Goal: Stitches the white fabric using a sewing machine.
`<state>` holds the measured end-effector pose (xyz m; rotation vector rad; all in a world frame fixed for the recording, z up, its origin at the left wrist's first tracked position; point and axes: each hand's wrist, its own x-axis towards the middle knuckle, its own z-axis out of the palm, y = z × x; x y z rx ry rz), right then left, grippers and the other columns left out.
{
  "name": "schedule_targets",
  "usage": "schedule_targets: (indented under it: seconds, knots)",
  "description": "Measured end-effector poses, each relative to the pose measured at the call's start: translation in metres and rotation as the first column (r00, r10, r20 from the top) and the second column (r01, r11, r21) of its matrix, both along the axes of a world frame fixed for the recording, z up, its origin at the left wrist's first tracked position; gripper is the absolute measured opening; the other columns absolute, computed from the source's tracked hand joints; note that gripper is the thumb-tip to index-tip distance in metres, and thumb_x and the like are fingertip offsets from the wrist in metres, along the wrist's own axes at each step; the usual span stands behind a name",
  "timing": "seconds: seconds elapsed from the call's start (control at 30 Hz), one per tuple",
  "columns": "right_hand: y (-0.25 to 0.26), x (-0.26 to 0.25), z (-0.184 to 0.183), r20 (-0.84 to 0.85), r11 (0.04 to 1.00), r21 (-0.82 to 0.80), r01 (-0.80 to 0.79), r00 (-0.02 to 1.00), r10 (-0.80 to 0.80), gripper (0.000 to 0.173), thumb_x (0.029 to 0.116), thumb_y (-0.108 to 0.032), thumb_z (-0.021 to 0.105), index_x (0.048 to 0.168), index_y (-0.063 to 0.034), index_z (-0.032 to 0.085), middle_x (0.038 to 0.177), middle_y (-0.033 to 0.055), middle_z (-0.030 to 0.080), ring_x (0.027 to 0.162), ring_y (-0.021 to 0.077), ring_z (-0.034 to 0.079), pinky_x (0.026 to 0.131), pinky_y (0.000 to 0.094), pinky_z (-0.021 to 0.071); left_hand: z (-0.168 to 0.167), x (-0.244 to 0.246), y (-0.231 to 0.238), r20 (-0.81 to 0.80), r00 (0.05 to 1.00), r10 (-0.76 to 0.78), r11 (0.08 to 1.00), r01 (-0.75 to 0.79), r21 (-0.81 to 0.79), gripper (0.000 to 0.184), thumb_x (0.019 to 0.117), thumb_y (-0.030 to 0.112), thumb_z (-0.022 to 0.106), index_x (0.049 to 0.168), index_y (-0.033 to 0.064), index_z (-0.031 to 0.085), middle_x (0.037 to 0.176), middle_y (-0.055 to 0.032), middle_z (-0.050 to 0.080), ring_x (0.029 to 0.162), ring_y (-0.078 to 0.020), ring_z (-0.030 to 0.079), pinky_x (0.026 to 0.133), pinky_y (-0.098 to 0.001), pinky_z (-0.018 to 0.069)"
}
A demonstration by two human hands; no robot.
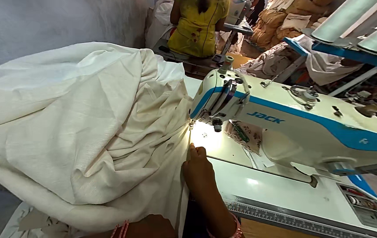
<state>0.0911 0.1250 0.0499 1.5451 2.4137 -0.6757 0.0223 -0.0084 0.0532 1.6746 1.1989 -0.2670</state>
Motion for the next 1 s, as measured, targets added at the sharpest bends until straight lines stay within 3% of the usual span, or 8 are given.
schedule_targets:
  seconds: [0.17,0.3,0.37,0.47,0.57,0.67,0.83,1.0]
  knots:
    - [0.004,-0.003,-0.004,0.01,0.999,0.032,0.0,1.0,0.0,0.054,0.1045,-0.011,0.048,0.157,-0.0049,0.039,0.15,0.0163,0.046,0.113,0.0241,0.066,0.095,0.034,0.0543,-0.014,-0.005,0.007,-0.087,0.994,0.06,0.997,-0.064,-0.041,0.035,0.1069,0.017,0.05,0.102,-0.0143,0.065,0.106,-0.0344,0.067,0.106,-0.0526,0.065,0.086,-0.0664,0.0495]
    - [0.005,-0.005,-0.004,0.025,0.999,0.039,0.0,1.0,-0.001,0.054,0.1047,-0.01,0.046,0.158,-0.0054,0.038,0.151,0.0163,0.045,0.113,0.0247,0.066,0.095,0.0339,0.054,-0.019,-0.008,0.003,0.061,0.988,0.145,0.989,-0.147,0.021,0.037,0.1108,0.017,0.041,0.116,-0.0142,0.06,0.101,-0.0351,0.067,0.102,-0.0522,0.066,0.087,-0.0642,0.0495]
    - [0.005,-0.006,-0.004,0.031,0.999,0.045,-0.001,1.0,-0.001,0.054,0.1047,-0.011,0.047,0.158,-0.0049,0.038,0.15,0.0167,0.045,0.113,0.0251,0.066,0.095,0.0347,0.0542,-0.017,-0.01,0.004,0.035,0.988,0.151,0.988,-0.15,-0.029,0.038,0.1113,0.019,0.042,0.117,-0.0143,0.059,0.102,-0.0348,0.066,0.102,-0.0511,0.065,0.088,-0.0631,0.0494]
    - [0.005,-0.008,-0.003,0.038,0.999,0.046,0.01,0.999,-0.012,0.054,0.1044,-0.011,0.047,0.158,-0.0061,0.038,0.15,0.0157,0.045,0.114,0.025,0.066,0.094,0.0347,0.0544,-0.02,-0.008,0.003,-0.091,0.991,0.096,0.993,-0.102,-0.06,0.034,0.1077,0.016,0.049,0.107,-0.0153,0.064,0.108,-0.0361,0.066,0.108,-0.0536,0.064,0.088,-0.0672,0.0492]
    - [0.005,-0.008,-0.003,0.037,0.998,0.054,0.014,0.999,-0.016,0.054,0.1046,-0.012,0.048,0.157,-0.0052,0.039,0.15,0.0161,0.046,0.113,0.0247,0.066,0.094,0.0345,0.0543,-0.016,-0.008,0.002,0.012,0.995,0.096,0.993,-0.096,0.074,0.039,0.1083,0.02,0.049,0.096,-0.0146,0.065,0.099,-0.0346,0.068,0.101,-0.0528,0.066,0.084,-0.0661,0.0496]
    - [0.005,-0.006,-0.004,0.01,0.998,0.06,0.02,1.0,-0.021,0.054,0.1032,-0.01,0.05,0.156,-0.0042,0.041,0.148,0.0167,0.048,0.113,0.0259,0.066,0.095,0.0356,0.0548,-0.011,-0.011,0.002,0.099,0.992,0.081,0.99,-0.091,0.105,0.041,0.1101,0.021,0.046,0.099,-0.0145,0.064,0.093,-0.034,0.067,0.096,-0.0519,0.067,0.082,-0.0646,0.0497]
    - [0.004,-0.006,-0.003,0.02,0.999,0.04,0.023,1.0,-0.023,0.053,0.1042,-0.011,0.048,0.156,-0.0045,0.041,0.15,0.0162,0.046,0.114,0.0247,0.066,0.096,0.0344,0.0541,-0.016,-0.01,0.005,-0.079,0.997,-0.001,0.999,-0.002,-0.041,0.034,0.1057,0.016,0.053,0.102,-0.0156,0.064,0.106,-0.0355,0.066,0.107,-0.0533,0.064,0.088,-0.0667,0.049]
    - [0.003,-0.005,-0.003,0.037,0.999,0.045,0.018,0.999,-0.019,0.053,0.1042,-0.011,0.048,0.156,-0.0047,0.041,0.149,0.0164,0.047,0.114,0.025,0.066,0.095,0.0344,0.0544,-0.015,-0.012,0.006,0.104,0.994,-0.017,0.994,0.006,0.109,0.04,0.1084,0.018,0.049,0.091,-0.0146,0.063,0.089,-0.0328,0.066,0.092,-0.05,0.067,0.079,-0.0628,0.0505]
